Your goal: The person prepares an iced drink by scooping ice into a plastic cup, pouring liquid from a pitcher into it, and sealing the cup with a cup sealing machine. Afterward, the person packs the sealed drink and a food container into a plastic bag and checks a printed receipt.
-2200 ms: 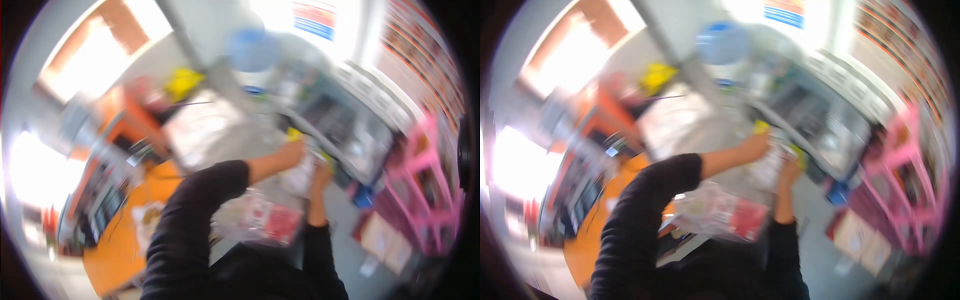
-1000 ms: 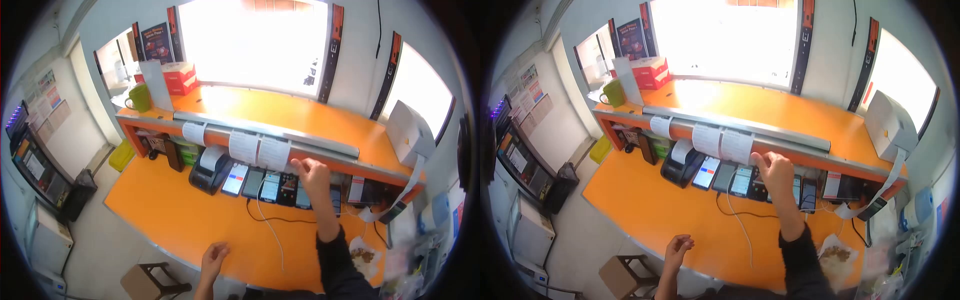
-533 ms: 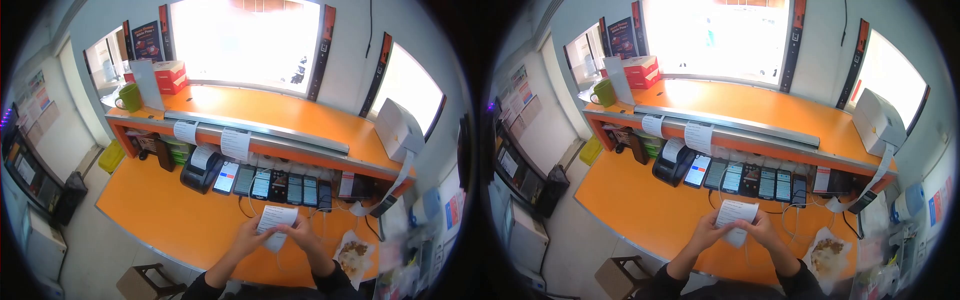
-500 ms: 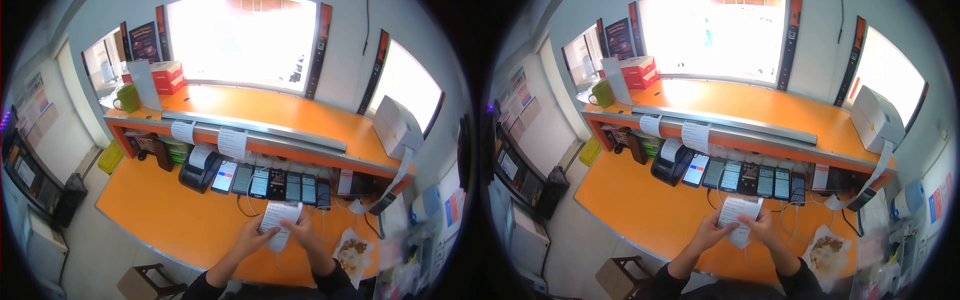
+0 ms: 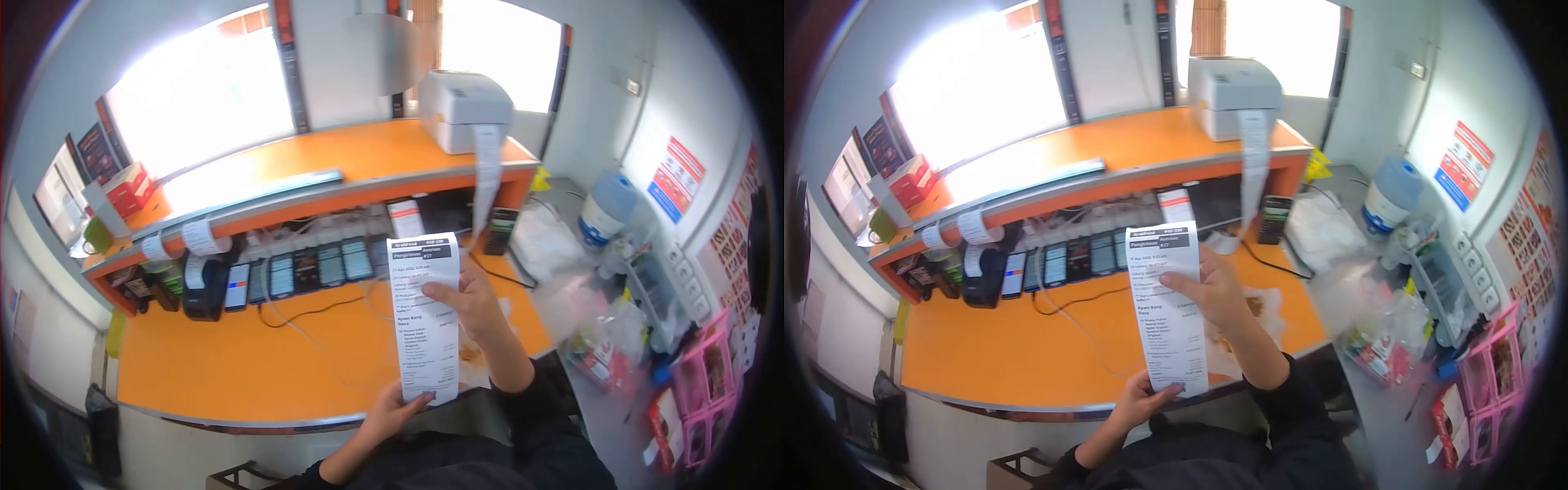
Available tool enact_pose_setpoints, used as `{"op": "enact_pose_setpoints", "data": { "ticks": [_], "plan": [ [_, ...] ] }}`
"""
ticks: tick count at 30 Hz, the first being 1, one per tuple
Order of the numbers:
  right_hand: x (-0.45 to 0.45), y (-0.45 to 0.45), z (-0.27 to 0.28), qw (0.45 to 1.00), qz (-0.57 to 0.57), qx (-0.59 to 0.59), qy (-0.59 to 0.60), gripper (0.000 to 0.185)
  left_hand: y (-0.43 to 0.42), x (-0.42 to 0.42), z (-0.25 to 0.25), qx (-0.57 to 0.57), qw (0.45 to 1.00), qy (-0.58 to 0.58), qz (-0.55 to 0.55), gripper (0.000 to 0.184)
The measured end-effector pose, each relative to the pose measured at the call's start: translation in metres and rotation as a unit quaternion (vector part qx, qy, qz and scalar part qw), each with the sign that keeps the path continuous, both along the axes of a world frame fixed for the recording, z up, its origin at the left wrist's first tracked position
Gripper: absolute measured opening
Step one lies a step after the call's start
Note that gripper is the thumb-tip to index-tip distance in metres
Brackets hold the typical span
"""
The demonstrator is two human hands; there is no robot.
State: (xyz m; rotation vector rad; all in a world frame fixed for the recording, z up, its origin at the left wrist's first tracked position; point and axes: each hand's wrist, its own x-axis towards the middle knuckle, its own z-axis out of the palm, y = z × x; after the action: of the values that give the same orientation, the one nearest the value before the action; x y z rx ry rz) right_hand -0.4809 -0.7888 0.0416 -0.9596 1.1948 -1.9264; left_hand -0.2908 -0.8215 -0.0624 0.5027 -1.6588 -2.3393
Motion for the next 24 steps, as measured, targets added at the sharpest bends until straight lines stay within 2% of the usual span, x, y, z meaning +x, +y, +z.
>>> {"op": "enact_pose_setpoints", "data": {
  "ticks": [2,3,4,5,6,7,9,11,14,15,16,17,18,19,21,23,24],
  "plan": [
    [-0.021,0.059,0.005,1.000,-0.002,-0.017,-0.010,0.030,0.046,-0.021,0.001,-0.040,0.999,-0.019,-0.003,0.023],
    [-0.030,0.095,0.006,0.999,-0.006,-0.026,-0.017,0.030,0.061,-0.036,-0.006,-0.186,0.982,0.010,0.020,0.023],
    [-0.035,0.135,0.007,0.999,-0.009,-0.032,-0.028,0.031,0.072,-0.053,-0.010,-0.325,0.944,0.036,0.044,0.023],
    [-0.039,0.175,0.007,0.999,-0.010,-0.035,-0.040,0.031,0.078,-0.078,-0.006,-0.408,0.899,0.116,0.111,0.025],
    [-0.043,0.220,0.003,0.998,0.058,-0.033,0.008,0.034,0.082,-0.099,0.007,-0.441,0.876,0.150,0.128,0.028],
    [-0.043,0.255,0.001,0.999,0.032,-0.017,0.027,0.034,0.093,-0.119,0.035,-0.580,0.770,0.170,0.206,0.023],
    [-0.049,0.309,-0.001,0.997,-0.025,0.005,0.072,0.034,0.140,-0.150,0.064,-0.592,0.748,0.216,0.210,0.019],
    [-0.065,0.334,-0.021,0.995,-0.092,0.018,0.034,0.032,0.184,-0.179,0.071,-0.609,0.713,0.301,0.171,0.015],
    [-0.088,0.365,-0.051,0.989,-0.101,0.000,-0.106,0.030,0.234,-0.215,0.059,-0.570,0.731,0.342,0.152,0.029],
    [-0.092,0.373,-0.056,0.983,-0.136,-0.027,-0.120,0.029,0.250,-0.223,0.051,-0.366,0.841,0.377,0.127,0.036],
    [-0.097,0.379,-0.059,0.975,-0.171,-0.055,-0.133,0.028,0.267,-0.227,0.042,-0.141,0.904,0.391,0.096,0.045],
    [-0.102,0.383,-0.063,0.964,-0.207,-0.086,-0.146,0.027,0.285,-0.231,0.032,0.089,0.918,0.382,0.057,0.055],
    [-0.106,0.386,-0.068,0.951,-0.246,-0.113,-0.147,0.038,0.304,-0.230,0.021,0.103,0.944,0.314,0.005,0.076],
    [-0.111,0.390,-0.074,0.941,-0.282,-0.118,-0.145,0.043,0.322,-0.229,-0.006,0.005,0.946,0.323,-0.001,0.077],
    [-0.116,0.401,-0.086,0.919,-0.349,-0.115,-0.144,0.054,0.343,-0.227,-0.014,-0.043,0.970,0.236,-0.040,0.073],
    [-0.128,0.427,-0.093,0.907,-0.386,-0.091,-0.140,0.059,0.336,-0.236,-0.010,0.092,0.981,0.170,-0.025,0.068],
    [-0.135,0.438,-0.094,0.902,-0.403,-0.077,-0.133,0.061,0.341,-0.240,0.003,0.136,0.954,0.267,-0.034,0.065]
  ]
}}
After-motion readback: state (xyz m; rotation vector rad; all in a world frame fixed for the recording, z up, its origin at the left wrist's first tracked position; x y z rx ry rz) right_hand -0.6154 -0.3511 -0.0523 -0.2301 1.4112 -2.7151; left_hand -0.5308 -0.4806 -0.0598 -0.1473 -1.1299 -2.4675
